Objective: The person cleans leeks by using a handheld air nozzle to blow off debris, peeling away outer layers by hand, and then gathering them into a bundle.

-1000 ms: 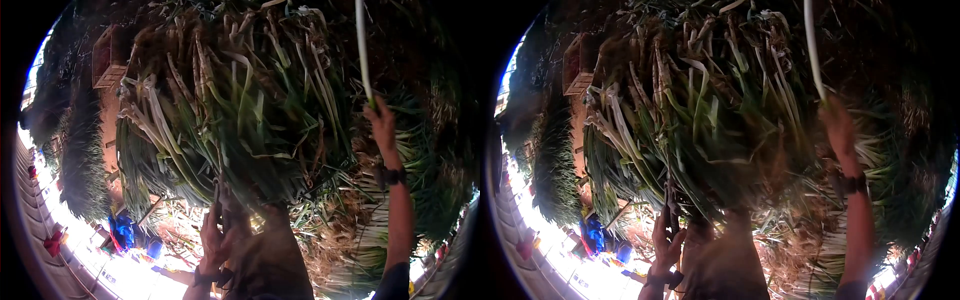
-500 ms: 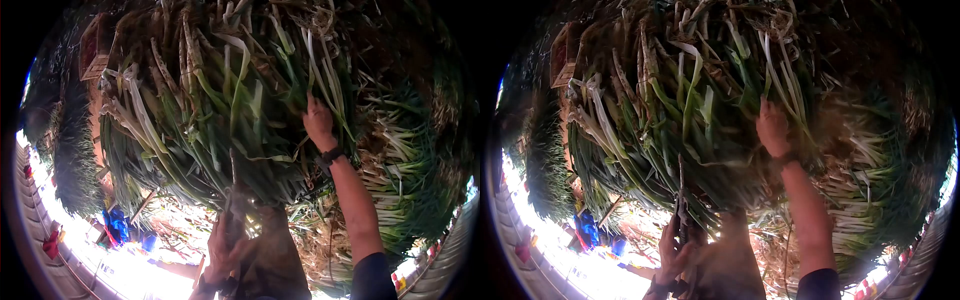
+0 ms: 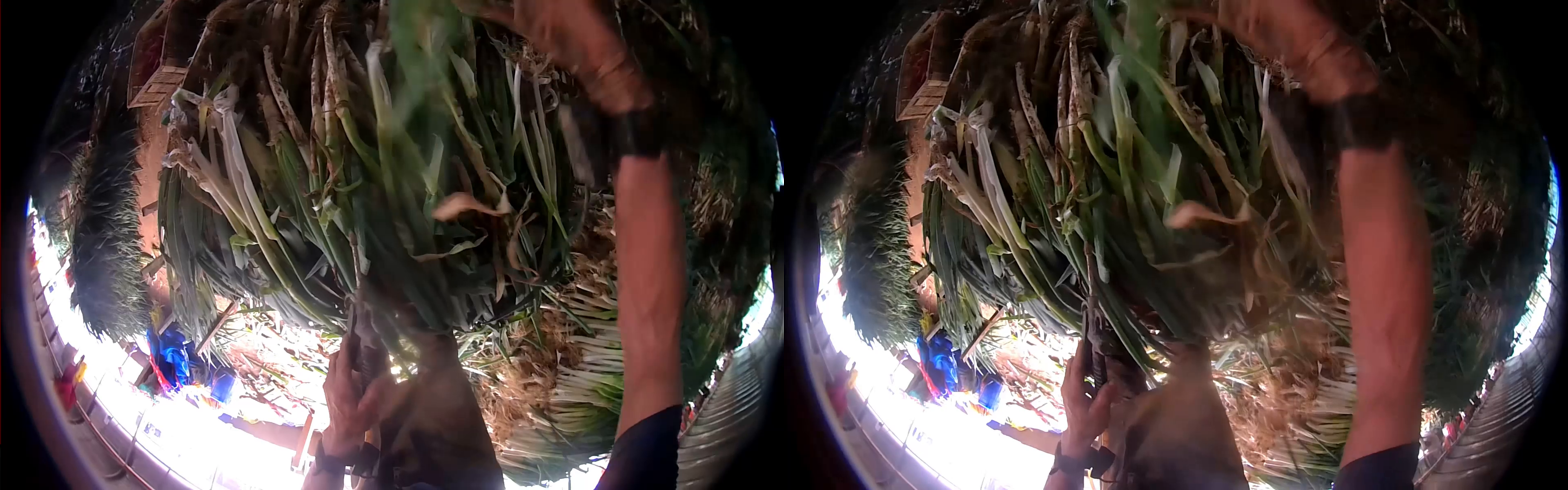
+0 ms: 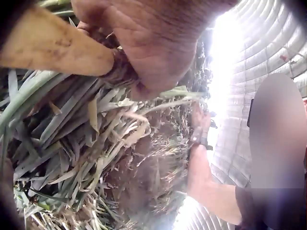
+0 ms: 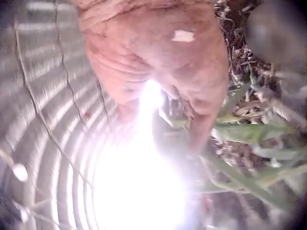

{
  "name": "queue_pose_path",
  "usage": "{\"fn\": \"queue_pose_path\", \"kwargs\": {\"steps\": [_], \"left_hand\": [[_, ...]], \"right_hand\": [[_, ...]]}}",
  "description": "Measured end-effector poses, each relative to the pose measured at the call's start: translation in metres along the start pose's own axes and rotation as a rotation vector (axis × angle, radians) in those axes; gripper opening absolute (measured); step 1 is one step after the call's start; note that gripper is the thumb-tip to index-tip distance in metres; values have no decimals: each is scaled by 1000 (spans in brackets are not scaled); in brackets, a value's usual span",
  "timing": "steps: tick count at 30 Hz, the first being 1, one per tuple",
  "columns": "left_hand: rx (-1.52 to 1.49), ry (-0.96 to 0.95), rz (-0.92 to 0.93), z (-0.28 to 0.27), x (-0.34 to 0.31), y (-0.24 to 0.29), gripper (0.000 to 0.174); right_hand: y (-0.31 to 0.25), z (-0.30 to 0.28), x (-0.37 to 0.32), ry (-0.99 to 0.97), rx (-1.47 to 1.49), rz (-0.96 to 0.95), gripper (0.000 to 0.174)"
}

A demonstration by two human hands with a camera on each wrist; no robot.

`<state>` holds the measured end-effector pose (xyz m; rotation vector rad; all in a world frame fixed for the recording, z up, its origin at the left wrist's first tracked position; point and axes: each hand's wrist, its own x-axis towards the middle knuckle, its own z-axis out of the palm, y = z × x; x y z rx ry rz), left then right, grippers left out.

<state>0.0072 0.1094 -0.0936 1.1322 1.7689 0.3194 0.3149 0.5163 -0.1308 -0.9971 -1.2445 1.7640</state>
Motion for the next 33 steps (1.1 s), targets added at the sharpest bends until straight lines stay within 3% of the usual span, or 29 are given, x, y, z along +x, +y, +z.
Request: {"fn": "queue_pose_path", "kwargs": {"steps": [1, 2, 3, 4, 5, 6, 7, 9, 10, 11, 13, 14, 16, 20, 22, 23, 25, 28, 30, 32, 33], "left_hand": [[1, 7, -1, 1, 2, 1, 80], [-2, 4, -2, 2, 1, 0, 80], [-11, 4, -13, 3, 1, -2, 80], [-20, 2, -25, 3, 0, -4, 79], [-26, 2, -24, 3, -2, -5, 79], [-67, -21, -34, 4, -3, -8, 79], [-106, -46, -47, 5, -2, -10, 79], [-87, -69, -73, 3, -1, -10, 81], [-69, -95, -94, 3, 0, -10, 84], [-65, -95, -91, 5, 3, -14, 84], [77, -47, 138, 5, 10, -20, 81], [84, -45, 144, 3, 11, -19, 81], [6, -86, 11, 2, 7, -11, 81], [-49, -111, -5, -8, 3, -7, 81], [41, -79, 130, -16, 1, -6, 78], [40, -76, 133, -21, 0, -5, 78], [2, -59, 131, -31, -5, -3, 75], [-48, -90, 40, -47, -19, -5, 74], [-221, -179, -68, -57, -23, 32, 75], [-45, -216, 147, -66, -41, 21, 76], [-100, -221, 134, -64, -50, 16, 77]], "right_hand": [[-16, 1, 8, -4, 142, -103, 69], [-24, 1, 14, -9, 283, -207, 118], [5, -8, 12, 148, 138, -108, 70], [51, -22, -1, 304, -9, -7, 38], [90, -42, -29, 346, -430, 302, 35], [160, -55, -54, 414, -761, 463, 33], [199, -41, -92, 347, -1104, 571, 30], [258, -20, -173, 138, -1210, 683, 21], [274, -12, -191, 136, -1243, 756, 31], [277, 2, -206, 209, -1333, 634, 23], [282, 12, -219, 232, -1399, 551, 20], [284, 16, -222, 247, -1469, 471, 17], [274, 24, -230, 192, -1480, 427, 18], [187, 67, -227, 170, -1362, 288, 22], [143, 86, -226, -16, -1134, 602, 33], [112, 99, -225, -16, -1136, 598, 33], [62, 130, -222, -95, -515, 617, 46], [61, 175, -221, -25, -576, 634, 48], [88, 191, -226, -32, -559, 580, 44], [102, 211, -222, -60, -539, 615, 42], [102, 219, -224, -63, -596, 636, 42]]}}
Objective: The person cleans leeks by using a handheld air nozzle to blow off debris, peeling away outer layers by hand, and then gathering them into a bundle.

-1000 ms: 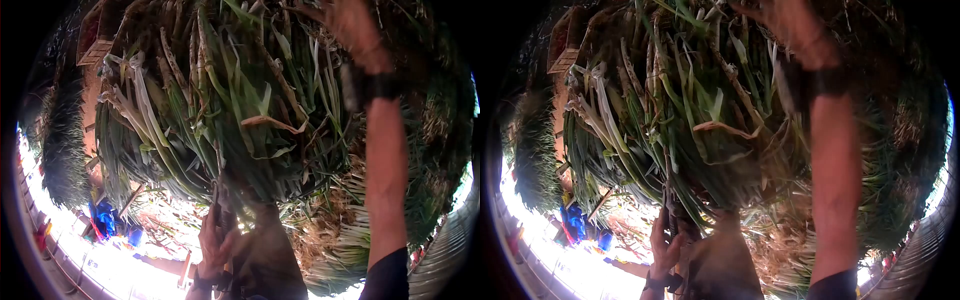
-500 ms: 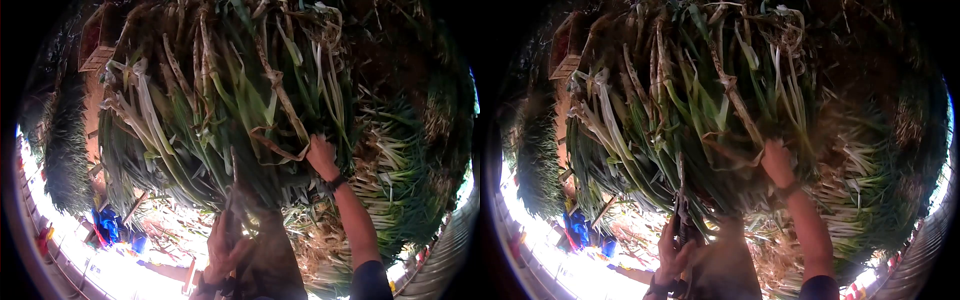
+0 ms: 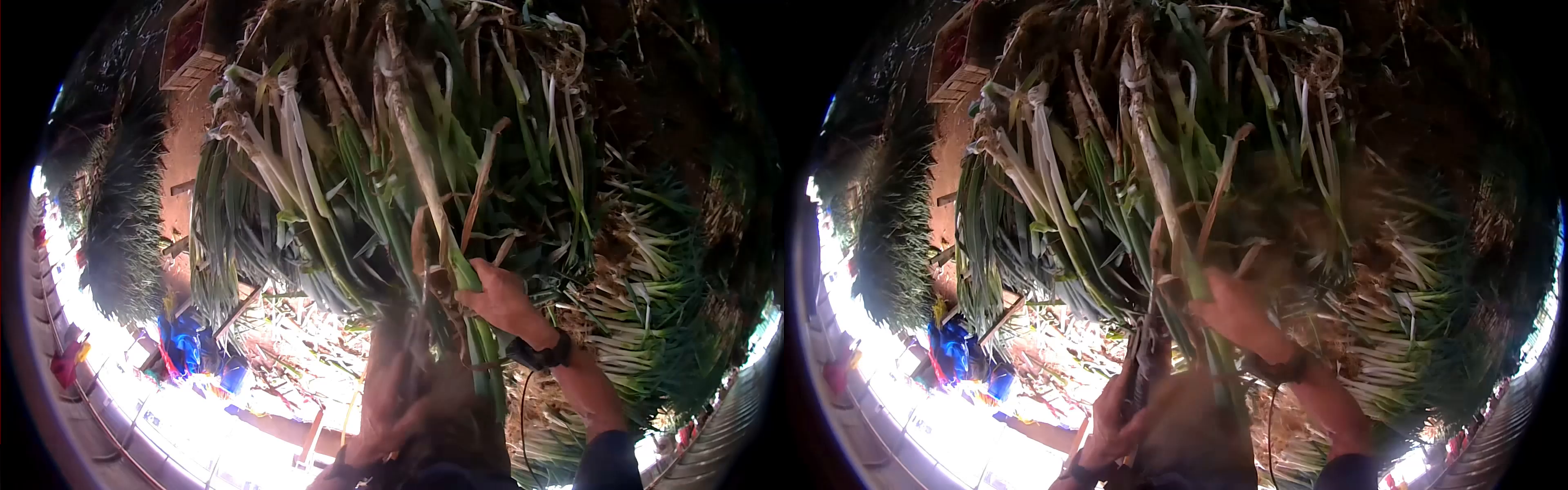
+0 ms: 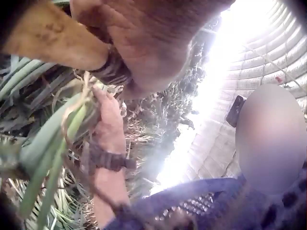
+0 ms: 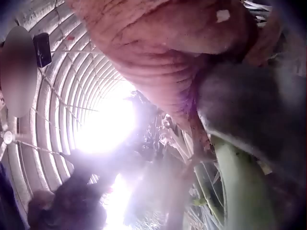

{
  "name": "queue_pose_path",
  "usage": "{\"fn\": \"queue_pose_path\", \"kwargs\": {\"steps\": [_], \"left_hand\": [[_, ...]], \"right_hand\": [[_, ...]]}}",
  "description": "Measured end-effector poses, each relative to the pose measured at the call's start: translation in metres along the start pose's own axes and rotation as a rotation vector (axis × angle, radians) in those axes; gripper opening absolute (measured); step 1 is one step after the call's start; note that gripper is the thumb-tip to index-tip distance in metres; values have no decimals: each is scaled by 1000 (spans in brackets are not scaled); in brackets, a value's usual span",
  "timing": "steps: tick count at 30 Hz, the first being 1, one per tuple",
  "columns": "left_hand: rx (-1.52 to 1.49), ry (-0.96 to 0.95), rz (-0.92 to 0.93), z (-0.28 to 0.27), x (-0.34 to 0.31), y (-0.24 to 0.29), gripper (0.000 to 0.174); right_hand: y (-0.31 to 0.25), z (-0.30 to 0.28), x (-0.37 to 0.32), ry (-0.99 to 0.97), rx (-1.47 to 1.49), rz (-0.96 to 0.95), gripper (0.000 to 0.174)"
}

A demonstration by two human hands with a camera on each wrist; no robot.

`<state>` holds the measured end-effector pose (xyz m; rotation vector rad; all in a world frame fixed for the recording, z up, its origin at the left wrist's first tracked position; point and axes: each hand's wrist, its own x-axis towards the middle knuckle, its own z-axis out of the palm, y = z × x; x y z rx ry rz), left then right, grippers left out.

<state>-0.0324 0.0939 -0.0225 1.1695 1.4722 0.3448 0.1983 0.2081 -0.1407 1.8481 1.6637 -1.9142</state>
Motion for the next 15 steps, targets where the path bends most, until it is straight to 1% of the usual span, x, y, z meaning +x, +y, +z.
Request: {"fn": "queue_pose_path", "kwargs": {"steps": [1, 3, 4, 5, 6, 7, 8, 9, 12, 13, 14, 15], "left_hand": [[0, -1, -1, 4, -7, -4, 77], [-133, -59, -28, 14, -21, -11, 74], [-135, -90, -191, 17, -31, -7, 76], [-135, -88, -190, 22, -34, -10, 76], [-86, -97, -128, 27, -34, -15, 77], [-36, -106, -66, 30, -32, -16, 78], [-50, -136, -122, 28, -27, -11, 77], [-50, -135, -121, 31, -23, -11, 77], [16, -97, -144, 45, -2, -24, 76], [11, -49, -135, 49, 11, -30, 74], [6, -2, -126, 49, 24, -30, 73], [12, 0, -124, 46, 40, -27, 73]], "right_hand": [[2, 8, -1, 0, 0, 1, 42], [10, 23, -3, 158, -172, -169, 46], [7, 25, -7, 156, -173, -169, 46], [2, 26, -10, 176, -215, -147, 50], [-1, 27, -12, 196, -257, -125, 54], [-1, 30, -14, 198, -258, -127, 54], [0, 33, -15, 233, -282, -118, 58], [1, 36, -17, 268, -306, -107, 63], [5, 37, -23, 290, -304, -136, 65], [6, 35, -24, 292, -300, -140, 65], [8, 32, -25, 284, -244, -155, 65], [10, 30, -26, 276, -188, -171, 66]]}}
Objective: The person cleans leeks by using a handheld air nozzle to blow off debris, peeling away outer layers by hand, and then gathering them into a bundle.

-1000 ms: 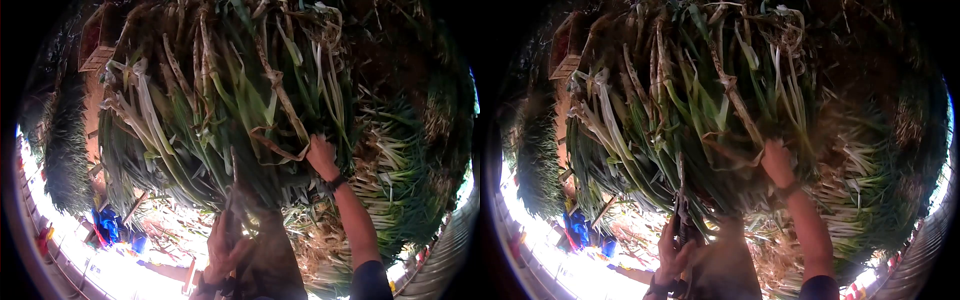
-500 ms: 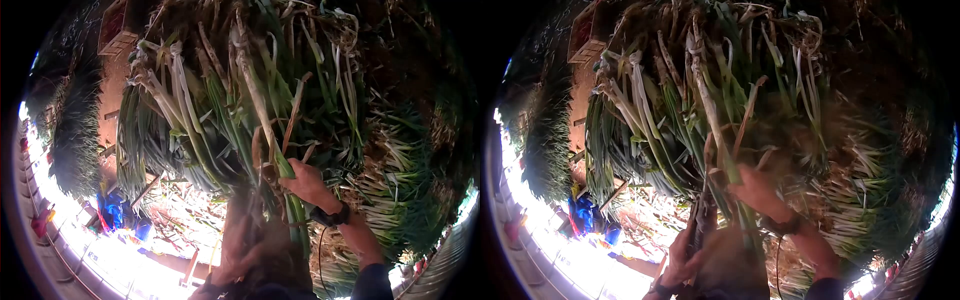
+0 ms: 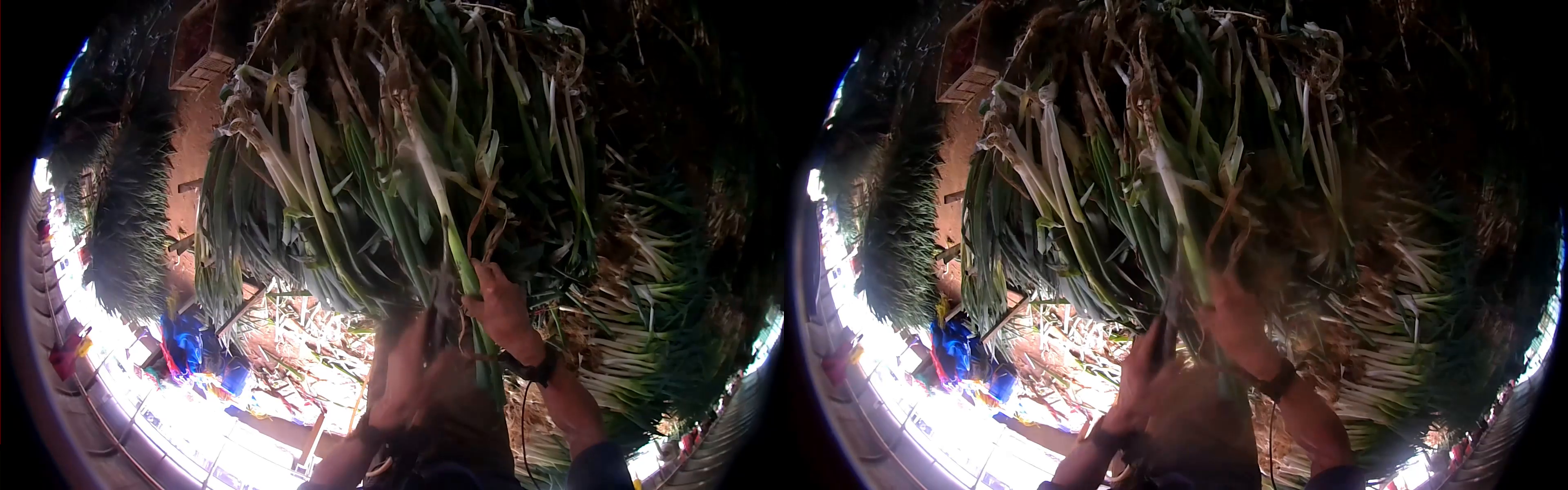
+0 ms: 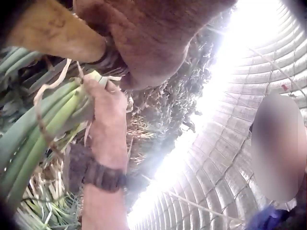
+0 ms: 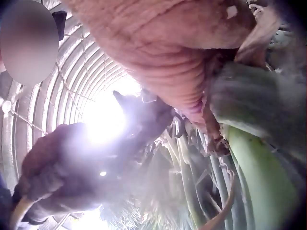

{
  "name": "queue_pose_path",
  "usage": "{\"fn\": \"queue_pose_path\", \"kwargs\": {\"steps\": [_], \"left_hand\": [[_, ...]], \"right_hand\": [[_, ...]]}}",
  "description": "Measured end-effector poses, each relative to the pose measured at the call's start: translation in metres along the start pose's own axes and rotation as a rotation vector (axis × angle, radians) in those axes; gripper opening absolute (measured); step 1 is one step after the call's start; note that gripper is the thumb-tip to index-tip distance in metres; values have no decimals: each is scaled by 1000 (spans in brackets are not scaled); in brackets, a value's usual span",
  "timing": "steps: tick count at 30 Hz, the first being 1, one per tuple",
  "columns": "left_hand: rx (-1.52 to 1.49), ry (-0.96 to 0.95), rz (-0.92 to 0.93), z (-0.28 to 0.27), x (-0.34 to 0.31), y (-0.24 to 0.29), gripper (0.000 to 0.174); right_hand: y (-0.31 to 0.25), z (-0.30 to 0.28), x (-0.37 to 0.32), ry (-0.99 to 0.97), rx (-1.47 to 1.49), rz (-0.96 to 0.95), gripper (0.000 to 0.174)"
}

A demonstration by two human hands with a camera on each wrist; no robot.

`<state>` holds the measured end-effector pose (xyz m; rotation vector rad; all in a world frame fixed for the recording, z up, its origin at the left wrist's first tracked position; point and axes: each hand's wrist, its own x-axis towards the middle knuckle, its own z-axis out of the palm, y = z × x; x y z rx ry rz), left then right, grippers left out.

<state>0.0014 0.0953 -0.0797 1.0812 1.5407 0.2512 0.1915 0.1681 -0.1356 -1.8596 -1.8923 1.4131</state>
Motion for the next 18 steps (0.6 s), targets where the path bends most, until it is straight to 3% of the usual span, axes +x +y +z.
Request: {"fn": "queue_pose_path", "kwargs": {"steps": [3, 5, 9, 11, 14, 17, 18], "left_hand": [[-94, 27, -113, -11, 58, 15, 68], [-45, 143, 24, -12, 97, 6, 62], [-25, 288, 53, -21, 147, -4, 58], [-132, 180, -13, -34, 144, 15, 57], [-187, 173, 22, -17, 94, 16, 54], [-10, 89, 23, 11, 22, -16, 64], [64, -40, 16, 14, 3, -17, 70]], "right_hand": [[16, -2, 1, -16, -33, 48, 63], [22, -6, 3, 29, 39, -4, 60], [45, -6, 8, 37, 254, 4, 47], [52, -7, 11, -11, 326, 68, 42], [70, -4, 15, -129, 527, 227, 34], [87, 6, 25, -189, 772, 352, 29], [90, 10, 27, -201, 894, 404, 28]]}}
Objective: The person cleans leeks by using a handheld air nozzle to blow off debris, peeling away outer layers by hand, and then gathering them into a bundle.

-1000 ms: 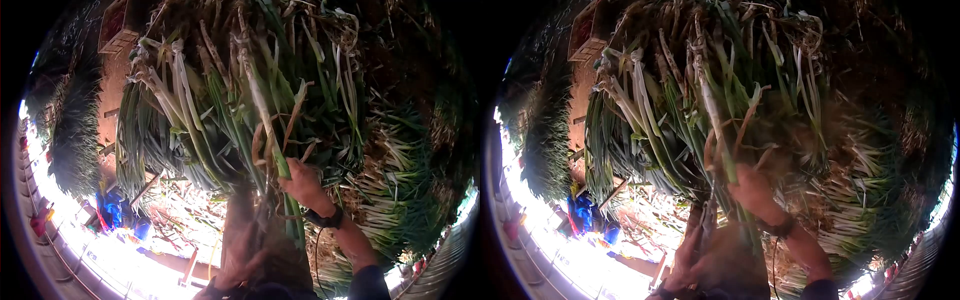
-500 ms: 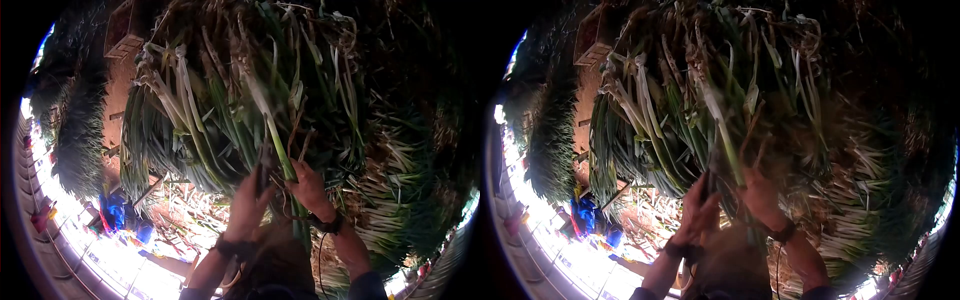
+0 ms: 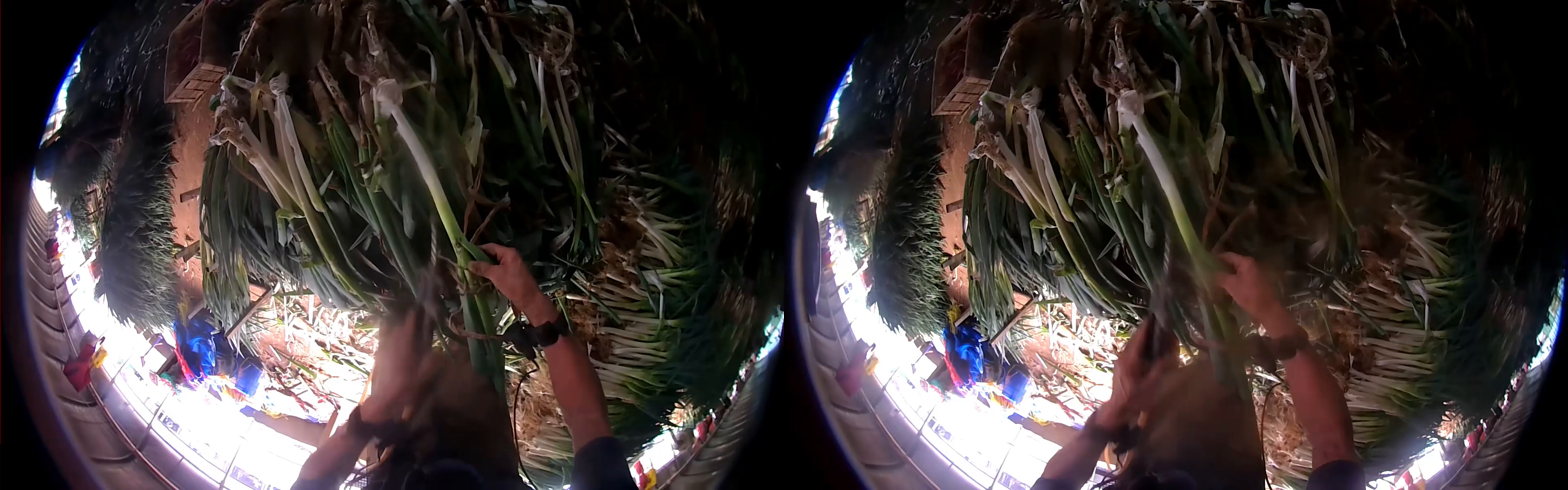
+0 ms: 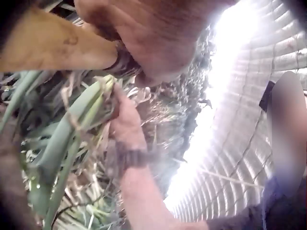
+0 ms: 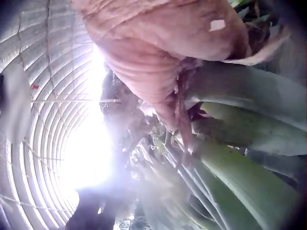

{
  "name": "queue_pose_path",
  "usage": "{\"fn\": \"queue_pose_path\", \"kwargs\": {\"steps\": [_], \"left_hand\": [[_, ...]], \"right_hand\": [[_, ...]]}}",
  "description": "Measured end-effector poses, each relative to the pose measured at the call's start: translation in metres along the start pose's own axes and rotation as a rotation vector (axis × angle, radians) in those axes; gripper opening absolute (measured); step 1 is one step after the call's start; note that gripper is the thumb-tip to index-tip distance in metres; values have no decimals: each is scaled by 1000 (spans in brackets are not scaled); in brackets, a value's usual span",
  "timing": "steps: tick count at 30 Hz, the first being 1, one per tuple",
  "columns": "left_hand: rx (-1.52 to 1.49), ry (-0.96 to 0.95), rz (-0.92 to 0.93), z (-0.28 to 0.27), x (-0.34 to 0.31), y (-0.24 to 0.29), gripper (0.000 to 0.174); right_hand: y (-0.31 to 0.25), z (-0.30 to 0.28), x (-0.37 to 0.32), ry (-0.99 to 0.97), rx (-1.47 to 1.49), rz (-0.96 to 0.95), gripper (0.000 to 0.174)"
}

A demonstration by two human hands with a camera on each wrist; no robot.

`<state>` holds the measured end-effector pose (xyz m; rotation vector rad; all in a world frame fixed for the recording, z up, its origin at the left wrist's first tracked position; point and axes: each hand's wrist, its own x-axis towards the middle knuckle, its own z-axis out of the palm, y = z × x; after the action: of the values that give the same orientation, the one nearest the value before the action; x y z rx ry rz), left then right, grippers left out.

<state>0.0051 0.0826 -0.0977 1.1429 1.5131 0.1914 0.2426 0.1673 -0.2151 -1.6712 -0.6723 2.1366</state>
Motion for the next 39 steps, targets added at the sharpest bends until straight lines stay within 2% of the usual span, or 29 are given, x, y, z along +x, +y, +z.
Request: {"fn": "queue_pose_path", "kwargs": {"steps": [1, 3, 5, 7, 9, 10, 12, 13, 15, 16, 18, 19, 20, 21, 22, 24, 26, 27, 28, 30, 31, 32, 34, 35, 36, 37, 38, 39], "left_hand": [[171, 7, 106, -1, -18, 15, 74], [156, -20, 110, 24, -56, -18, 79], [136, -50, 118, 26, -62, -14, 84], [133, -135, -48, 22, -65, -3, 84], [182, -82, -6, 27, -64, -13, 83], [232, -34, 40, 31, -61, -21, 83], [325, 8, 3, 37, -30, -37, 81], [416, 44, -36, 35, -10, -38, 79], [102, 116, -7, 10, 31, -19, 75], [37, 219, 43, 7, 48, -21, 70], [-66, 214, 47, -8, 63, -10, 68], [-192, 218, 31, -11, 63, -7, 68], [-316, 222, 15, -16, 59, -5, 68], [-165, 227, -5, -20, 47, -3, 65], [-174, 225, -9, -22, 33, -2, 65], [2, 125, -83, -22, 4, -2, 67], [-113, 51, -146, -24, -13, 11, 70], [-86, 45, -105, -27, -20, 31, 71], [-58, 39, -63, -29, -25, 42, 71], [20, 65, -8, -8, -40, 1, 74], [99, 118, 52, -2, -45, -10, 76], [177, 172, 111, 2, -48, -19, 79], [99, 241, 193, 9, -43, -21, 86], [37, 183, 108, 10, -40, -18, 86], [-21, 126, 25, 9, -36, -16, 86], [88, 88, -1, 7, -33, -17, 80], [94, 93, 3, 6, -24, -18, 80], [76, 120, 51, 7, -12, -18, 80]], "right_hand": [[4, 0, 3, -3, 3, 2, 28], [10, 0, 7, -5, 6, -38, 29], [13, 1, 11, 32, -8, -42, 30], [16, 3, 13, 70, -25, -48, 32], [17, 9, 16, 155, -229, -102, 34], [20, 11, 19, 152, -230, -105, 34], [26, 14, 24, 291, -587, -256, 32], [23, 17, 24, 288, -589, -261, 32], [19, 20, 18, 329, -1017, -373, 30], [17, 19, 17, 325, -1026, -367, 30], [12, 16, 19, 234, -976, -411, 33], [0, 15, 15, 225, -982, -405, 33], [-25, 15, 8, 62, -758, -249, 33], [-53, 14, 1, -92, -532, -93, 34], [-81, 14, -3, -92, -538, -85, 34], [-145, 17, -3, -153, -561, 81, 33], [-201, 15, 21, -173, -698, -160, 35], [-234, 11, 36, -128, -735, -429, 33], [-272, 16, 30, -129, -736, -429, 33], [-335, 34, 13, 190, -273, -937, 86], [-328, 27, 17, 186, -273, -941, 86], [-307, 9, 26, 356, -361, -1013, 68], [-254, -17, 54, 708, -542, -1156, 35], [-200, -2, 53, 793, -780, -908, 33], [-125, -15, 62, 539, -945, -709, 34], [-65, 0, 60, 443, -1148, -497, 34], [-4, 10, 51, 438, -1151, -502, 40], [20, 17, 45, 416, -1231, -465, 47]]}}
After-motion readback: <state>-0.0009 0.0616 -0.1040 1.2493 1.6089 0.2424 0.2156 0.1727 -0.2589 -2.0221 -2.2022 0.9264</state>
